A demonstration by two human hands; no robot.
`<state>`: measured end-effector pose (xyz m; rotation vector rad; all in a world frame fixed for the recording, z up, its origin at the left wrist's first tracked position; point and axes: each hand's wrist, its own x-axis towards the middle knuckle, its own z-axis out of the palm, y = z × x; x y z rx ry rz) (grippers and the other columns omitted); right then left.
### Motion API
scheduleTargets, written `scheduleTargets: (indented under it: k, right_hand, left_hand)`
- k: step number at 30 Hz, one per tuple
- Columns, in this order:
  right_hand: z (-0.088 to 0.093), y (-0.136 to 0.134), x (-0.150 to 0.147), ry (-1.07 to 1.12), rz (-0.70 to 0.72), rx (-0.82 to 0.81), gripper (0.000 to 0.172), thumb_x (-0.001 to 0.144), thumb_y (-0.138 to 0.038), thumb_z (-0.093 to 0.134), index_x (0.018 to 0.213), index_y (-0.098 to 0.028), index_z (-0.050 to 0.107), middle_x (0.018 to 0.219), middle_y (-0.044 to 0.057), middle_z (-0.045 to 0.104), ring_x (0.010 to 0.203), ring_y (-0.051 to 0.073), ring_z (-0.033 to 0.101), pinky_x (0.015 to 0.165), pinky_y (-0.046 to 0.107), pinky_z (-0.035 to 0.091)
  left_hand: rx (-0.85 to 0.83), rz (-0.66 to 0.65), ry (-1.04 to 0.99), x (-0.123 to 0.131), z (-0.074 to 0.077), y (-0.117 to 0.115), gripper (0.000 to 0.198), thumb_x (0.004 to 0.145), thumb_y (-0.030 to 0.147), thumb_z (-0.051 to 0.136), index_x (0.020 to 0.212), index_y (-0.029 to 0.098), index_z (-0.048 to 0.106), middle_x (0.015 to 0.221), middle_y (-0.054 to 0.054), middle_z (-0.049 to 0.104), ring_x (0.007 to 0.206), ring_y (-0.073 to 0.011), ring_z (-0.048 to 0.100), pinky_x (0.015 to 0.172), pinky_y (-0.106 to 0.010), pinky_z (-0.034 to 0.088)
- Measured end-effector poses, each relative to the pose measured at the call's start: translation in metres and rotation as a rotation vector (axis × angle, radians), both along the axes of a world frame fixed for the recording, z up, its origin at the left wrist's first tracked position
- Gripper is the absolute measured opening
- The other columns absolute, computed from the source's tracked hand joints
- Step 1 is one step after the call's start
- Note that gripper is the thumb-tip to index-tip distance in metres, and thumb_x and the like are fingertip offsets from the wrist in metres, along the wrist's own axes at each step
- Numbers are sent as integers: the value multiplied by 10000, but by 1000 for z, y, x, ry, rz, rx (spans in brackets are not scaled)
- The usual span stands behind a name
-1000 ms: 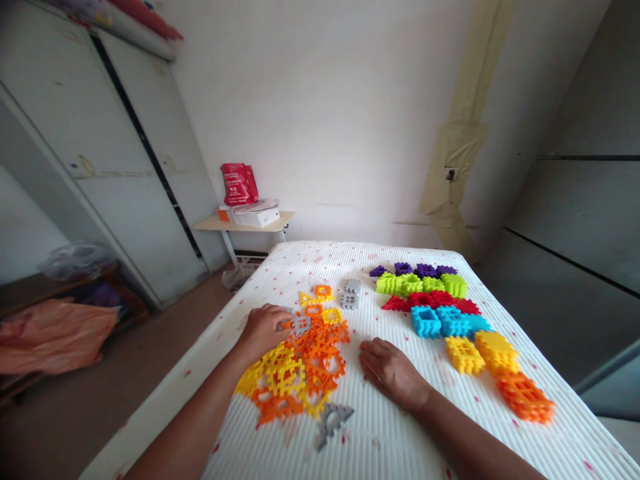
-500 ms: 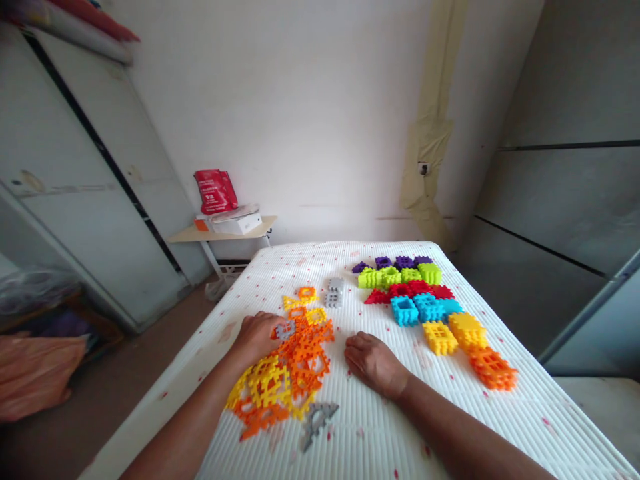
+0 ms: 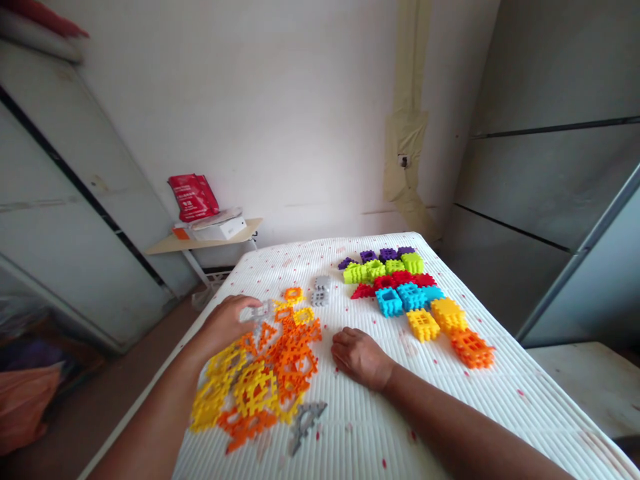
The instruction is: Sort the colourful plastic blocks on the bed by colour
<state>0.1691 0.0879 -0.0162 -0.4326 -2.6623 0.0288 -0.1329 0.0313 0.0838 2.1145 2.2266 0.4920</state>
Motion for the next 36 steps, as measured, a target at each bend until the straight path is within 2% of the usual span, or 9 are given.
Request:
scheduleTargets:
  k: [3,7,11,23,36]
  right_hand:
    - [0,0,0,-4,-10,-8,265,936,-190,391,693,-184,500,796,33,570,724,140,460,706,278,377]
    - [0,0,1,-11,-26,-33,249,926,-186,403,699,-179,504,812,33,570,742,141,459,708,272,374]
    - [-2,1,1,-3,-28,-49,229,924,-195,414,721,-180,518,838,37,576,765,143,469,721,272,376]
    - [-6,3,-1,-5,-36,-24,236,916,-187,418,702,-180,515,804,35,571,733,145,462,702,281,370]
    - [-2,1,0,-15,-34,-43,242,923,-194,402,713,-180,521,812,41,568,741,149,458,705,282,363]
  left_hand:
    - [41,-117,-105,22,-4,33,352,633,135,622,975,210,663,1040,-28,663,1010,-194,565,909,-284,408]
    - [34,-190,-194,46,-24,79,436,584,67,622,1001,191,662,1067,-41,657,1013,-196,569,923,-291,413]
    - [6,-233,-213,56,-41,105,481,577,61,633,1043,183,654,1074,-43,658,1015,-187,575,930,-285,415]
    - [-49,-257,-271,59,-58,124,512,560,44,636,1055,173,650,1025,-32,673,928,-164,611,864,-265,461]
    - [-70,-315,-226,52,-73,133,528,579,69,612,1094,186,631,1056,-48,653,956,-183,602,881,-289,455]
